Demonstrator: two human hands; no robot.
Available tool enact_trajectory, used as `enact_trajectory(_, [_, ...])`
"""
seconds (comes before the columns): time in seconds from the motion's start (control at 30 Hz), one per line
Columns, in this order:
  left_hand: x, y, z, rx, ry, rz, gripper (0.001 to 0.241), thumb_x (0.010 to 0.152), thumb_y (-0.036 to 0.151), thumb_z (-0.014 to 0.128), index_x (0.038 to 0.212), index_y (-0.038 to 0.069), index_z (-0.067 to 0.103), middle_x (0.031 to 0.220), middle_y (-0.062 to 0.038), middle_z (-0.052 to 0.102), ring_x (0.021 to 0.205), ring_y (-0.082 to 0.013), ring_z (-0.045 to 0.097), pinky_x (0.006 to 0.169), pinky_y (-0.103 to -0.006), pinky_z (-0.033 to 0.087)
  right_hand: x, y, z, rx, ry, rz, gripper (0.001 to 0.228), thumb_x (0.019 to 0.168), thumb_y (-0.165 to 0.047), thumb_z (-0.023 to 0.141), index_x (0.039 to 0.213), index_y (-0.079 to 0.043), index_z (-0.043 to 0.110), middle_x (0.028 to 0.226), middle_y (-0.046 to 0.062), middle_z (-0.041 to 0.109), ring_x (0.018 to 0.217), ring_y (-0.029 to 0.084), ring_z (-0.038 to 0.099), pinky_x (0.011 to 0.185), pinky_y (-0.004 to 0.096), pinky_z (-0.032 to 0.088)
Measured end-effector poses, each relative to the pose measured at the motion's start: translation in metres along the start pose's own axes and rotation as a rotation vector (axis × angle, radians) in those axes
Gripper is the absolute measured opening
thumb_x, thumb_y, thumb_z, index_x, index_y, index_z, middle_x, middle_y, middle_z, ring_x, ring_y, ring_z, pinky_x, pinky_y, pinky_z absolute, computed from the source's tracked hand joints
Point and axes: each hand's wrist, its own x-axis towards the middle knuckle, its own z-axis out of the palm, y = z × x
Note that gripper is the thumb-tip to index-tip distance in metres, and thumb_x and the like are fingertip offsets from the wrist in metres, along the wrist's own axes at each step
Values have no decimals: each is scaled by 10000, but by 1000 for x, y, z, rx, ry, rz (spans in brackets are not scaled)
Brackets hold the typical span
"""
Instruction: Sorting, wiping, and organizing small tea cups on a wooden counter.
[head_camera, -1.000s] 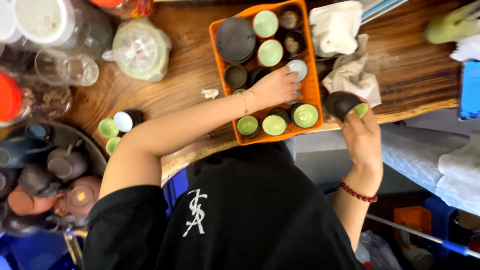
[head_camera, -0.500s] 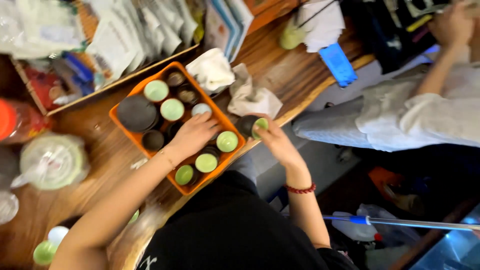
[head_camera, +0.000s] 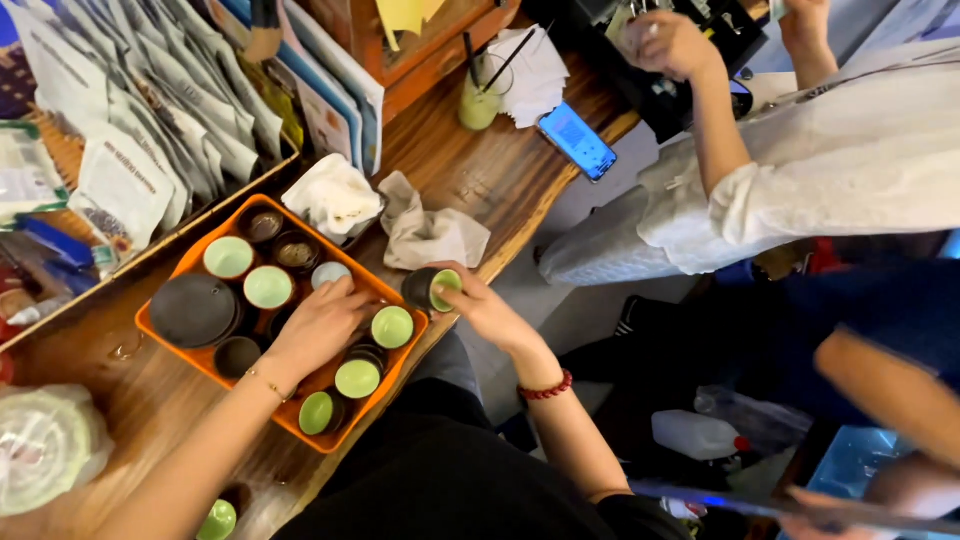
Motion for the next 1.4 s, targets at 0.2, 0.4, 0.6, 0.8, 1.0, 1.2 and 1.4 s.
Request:
enact_trajectory(0.2, [3,1,-4,88,-58,13,294,749,190,687,1024,120,764,1038,6,651,1082,-239,539,922,-358,456,22,26,29,-41,29,-205,356,1089,-209,504,1418,-74,519,1325,26,598,1262,127,525,1112,288,398])
enact_trajectory(0.4, [3,-5,7,195,3,47,219,738,183,696,934,136,780,997,-5,668,1128,-236,554,912,-349,476,33,37,48,10,79,-221,351,1106,-185,480,1435,-65,507,1318,46,578,1259,138,517,1118,286,393])
enact_trajectory(0.6, [5,-5,5,101,64,39,213,697,189,729,887,123,798,930,-9,680,1083,-248,567,867,-348,483,29,34,55,-33,84,-265,338,1106,-171,471,1424,-59,481,1349,56,564,1275,146,512,1115,285,392])
enact_trajectory(0.8, [6,-4,8,75,70,4,216,664,203,782,846,85,777,953,-17,687,1049,-241,564,864,-361,475,28,37,58,-32,85,-228,356,1099,-178,467,1438,-66,465,1331,54,571,1264,139,512,1110,280,393])
enact_trajectory(1.0, [3,0,-6,81,111,30,145,714,129,731,856,104,751,1064,-5,690,1078,-222,565,918,-350,468,37,54,43,3,125,-233,349,1101,-195,487,1419,-53,513,1325,52,590,1242,141,525,1095,281,408])
enact_trajectory(1.2, [-12,-14,7,219,106,78,289,782,115,631,1051,109,736,1056,10,670,1102,-200,566,945,-336,448,34,50,40,22,140,-203,373,1079,-190,480,1421,-43,500,1314,40,608,1213,138,548,1042,281,439])
enact_trajectory(1.4, [-18,-26,23,400,52,92,68,819,158,603,865,165,652,998,1,628,1090,-200,562,930,-333,444,41,71,34,-195,256,-101,404,1062,-183,498,1444,-55,487,1272,53,636,1136,142,585,987,285,476])
